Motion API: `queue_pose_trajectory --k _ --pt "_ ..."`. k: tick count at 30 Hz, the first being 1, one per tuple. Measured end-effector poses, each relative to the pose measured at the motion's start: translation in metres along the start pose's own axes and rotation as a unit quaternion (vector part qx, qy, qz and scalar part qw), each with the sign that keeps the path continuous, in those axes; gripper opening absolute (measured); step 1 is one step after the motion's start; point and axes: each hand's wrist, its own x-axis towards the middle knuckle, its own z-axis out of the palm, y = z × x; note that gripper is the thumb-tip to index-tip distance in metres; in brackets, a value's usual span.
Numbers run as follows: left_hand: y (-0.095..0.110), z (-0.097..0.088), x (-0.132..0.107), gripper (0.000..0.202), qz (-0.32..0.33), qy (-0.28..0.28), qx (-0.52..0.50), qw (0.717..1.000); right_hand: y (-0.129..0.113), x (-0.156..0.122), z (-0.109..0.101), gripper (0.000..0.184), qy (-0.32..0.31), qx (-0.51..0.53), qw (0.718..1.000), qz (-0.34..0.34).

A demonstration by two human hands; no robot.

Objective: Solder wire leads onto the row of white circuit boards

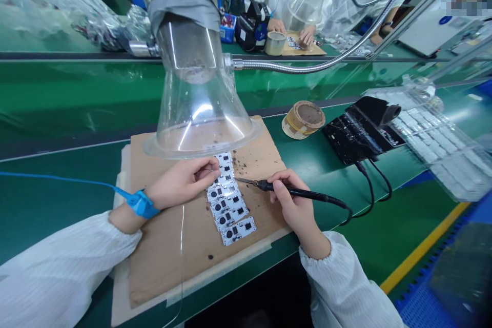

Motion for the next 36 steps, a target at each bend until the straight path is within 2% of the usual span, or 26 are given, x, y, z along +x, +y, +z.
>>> queue_pose_trajectory --k 8,19,26,36 --pt "0.0025 0.0013 -0.0002 0.033 0.002 0.017 -0.013 1.000 0.0000 0.0012 0.0014 0.026 0.020 0.027 0.999 0.010" --pt "0.0055 0.0022 0.0021 0.032 0.010 0.023 0.011 1.000 0.0011 0.0012 0.0010 0.027 -0.002 0.001 1.000 0.012" --pt "0.0019 0.0046 0.0016 0.032 0.008 0.030 0.011 0.999 -0.0018 0.0024 0.0017 0.030 0.018 0.008 1.000 0.011" --pt "0.0052 0.0047 0.0027 0.032 0.010 0.026 0.034 0.999 -0.0001 0.0023 0.0012 0.031 0.001 -0.013 1.000 0.018"
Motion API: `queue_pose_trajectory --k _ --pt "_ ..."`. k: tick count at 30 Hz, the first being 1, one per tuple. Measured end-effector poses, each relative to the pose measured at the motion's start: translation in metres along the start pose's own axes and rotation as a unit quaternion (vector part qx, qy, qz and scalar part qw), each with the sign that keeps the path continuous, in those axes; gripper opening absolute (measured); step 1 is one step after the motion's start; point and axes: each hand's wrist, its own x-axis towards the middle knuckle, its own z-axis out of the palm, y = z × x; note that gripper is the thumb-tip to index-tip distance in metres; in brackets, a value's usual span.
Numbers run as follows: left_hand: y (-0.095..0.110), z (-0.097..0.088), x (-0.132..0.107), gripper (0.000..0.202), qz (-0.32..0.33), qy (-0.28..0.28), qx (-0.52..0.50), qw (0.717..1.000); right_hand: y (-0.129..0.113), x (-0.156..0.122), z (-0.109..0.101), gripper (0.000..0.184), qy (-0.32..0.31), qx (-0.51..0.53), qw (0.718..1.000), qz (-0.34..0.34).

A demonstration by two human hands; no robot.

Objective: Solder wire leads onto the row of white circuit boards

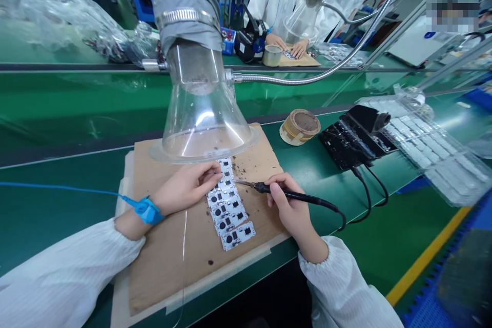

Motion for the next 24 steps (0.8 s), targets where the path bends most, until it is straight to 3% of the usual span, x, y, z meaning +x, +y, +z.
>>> queue_pose_trajectory --k 24 --pt "-0.0047 0.0052 0.0012 0.030 -0.008 0.032 -0.003 0.999 0.0054 0.0021 0.0022 0.027 0.003 0.018 1.000 -0.003"
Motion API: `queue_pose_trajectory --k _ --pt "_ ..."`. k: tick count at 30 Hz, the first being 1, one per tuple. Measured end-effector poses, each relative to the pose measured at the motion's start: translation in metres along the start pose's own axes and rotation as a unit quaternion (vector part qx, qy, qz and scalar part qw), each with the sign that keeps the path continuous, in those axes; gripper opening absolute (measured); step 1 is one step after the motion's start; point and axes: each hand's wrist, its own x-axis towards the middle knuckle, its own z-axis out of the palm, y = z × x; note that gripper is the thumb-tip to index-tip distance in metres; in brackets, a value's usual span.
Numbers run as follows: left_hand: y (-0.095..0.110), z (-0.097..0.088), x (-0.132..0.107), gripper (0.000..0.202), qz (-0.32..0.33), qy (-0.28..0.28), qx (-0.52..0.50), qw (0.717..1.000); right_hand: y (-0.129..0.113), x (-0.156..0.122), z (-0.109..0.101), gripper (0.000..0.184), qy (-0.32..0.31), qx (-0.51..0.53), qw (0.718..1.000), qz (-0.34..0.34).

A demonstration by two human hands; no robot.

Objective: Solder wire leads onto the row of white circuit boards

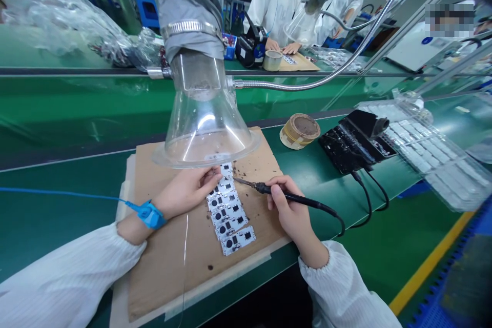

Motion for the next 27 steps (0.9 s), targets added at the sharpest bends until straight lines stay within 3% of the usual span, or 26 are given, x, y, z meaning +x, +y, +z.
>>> queue_pose_trajectory --k 6,17,27 --pt "0.0008 0.0006 0.0008 0.029 0.007 -0.002 0.009 1.000 -0.0032 -0.0007 0.0000 0.029 -0.017 -0.026 0.999 0.015" --pt "-0.0019 -0.0008 0.0003 0.036 0.002 0.027 0.019 0.999 -0.0050 0.0030 0.0014 0.032 0.023 0.034 0.999 0.001" --pt "0.0007 -0.0036 -0.0026 0.037 0.006 -0.042 -0.020 0.999 -0.0063 0.0021 0.0016 0.032 0.035 0.034 0.999 0.002"
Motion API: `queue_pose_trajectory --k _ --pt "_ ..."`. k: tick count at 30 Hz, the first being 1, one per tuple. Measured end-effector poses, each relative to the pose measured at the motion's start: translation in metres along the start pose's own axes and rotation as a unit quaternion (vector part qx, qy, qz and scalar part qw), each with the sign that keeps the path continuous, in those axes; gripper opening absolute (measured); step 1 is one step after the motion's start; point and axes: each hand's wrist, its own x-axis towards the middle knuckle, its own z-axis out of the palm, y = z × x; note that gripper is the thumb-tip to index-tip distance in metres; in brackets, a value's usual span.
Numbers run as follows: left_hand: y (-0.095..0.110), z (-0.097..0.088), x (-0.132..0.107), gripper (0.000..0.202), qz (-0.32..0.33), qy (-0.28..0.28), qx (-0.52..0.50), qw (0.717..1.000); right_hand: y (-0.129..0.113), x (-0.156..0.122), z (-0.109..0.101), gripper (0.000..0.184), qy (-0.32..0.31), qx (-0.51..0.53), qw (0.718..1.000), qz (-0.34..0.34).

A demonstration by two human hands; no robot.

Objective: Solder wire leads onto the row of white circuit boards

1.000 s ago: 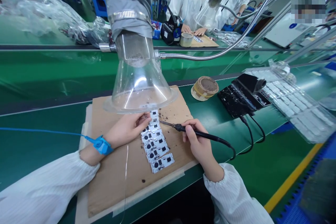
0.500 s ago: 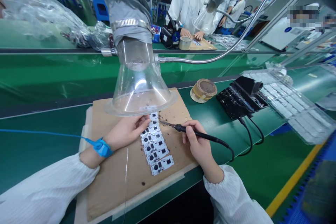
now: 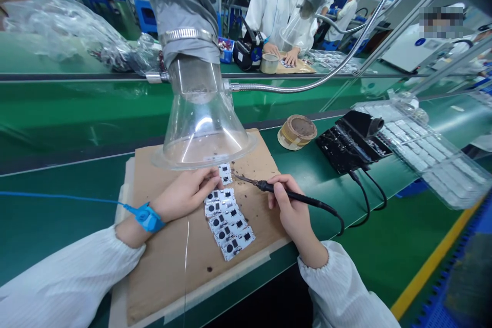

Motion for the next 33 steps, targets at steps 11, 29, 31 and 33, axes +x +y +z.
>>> queue_pose_trajectory --k 11,29,31,33 --pt "-0.011 0.002 0.005 0.044 -0.046 0.050 0.045 0.997 0.001 -0.001 0.000 0.033 -0.025 -0.004 1.000 0.008" --pt "-0.004 0.006 0.007 0.042 -0.036 0.040 0.057 0.997 0.004 -0.001 -0.001 0.031 -0.038 -0.026 0.999 0.013" --pt "-0.004 0.006 0.006 0.042 -0.034 0.045 0.056 0.997 0.004 -0.001 -0.001 0.031 -0.035 -0.019 0.999 0.013" --pt "-0.005 0.006 0.005 0.041 -0.035 0.045 0.055 0.997 0.003 -0.001 0.000 0.031 -0.036 -0.016 0.999 0.016"
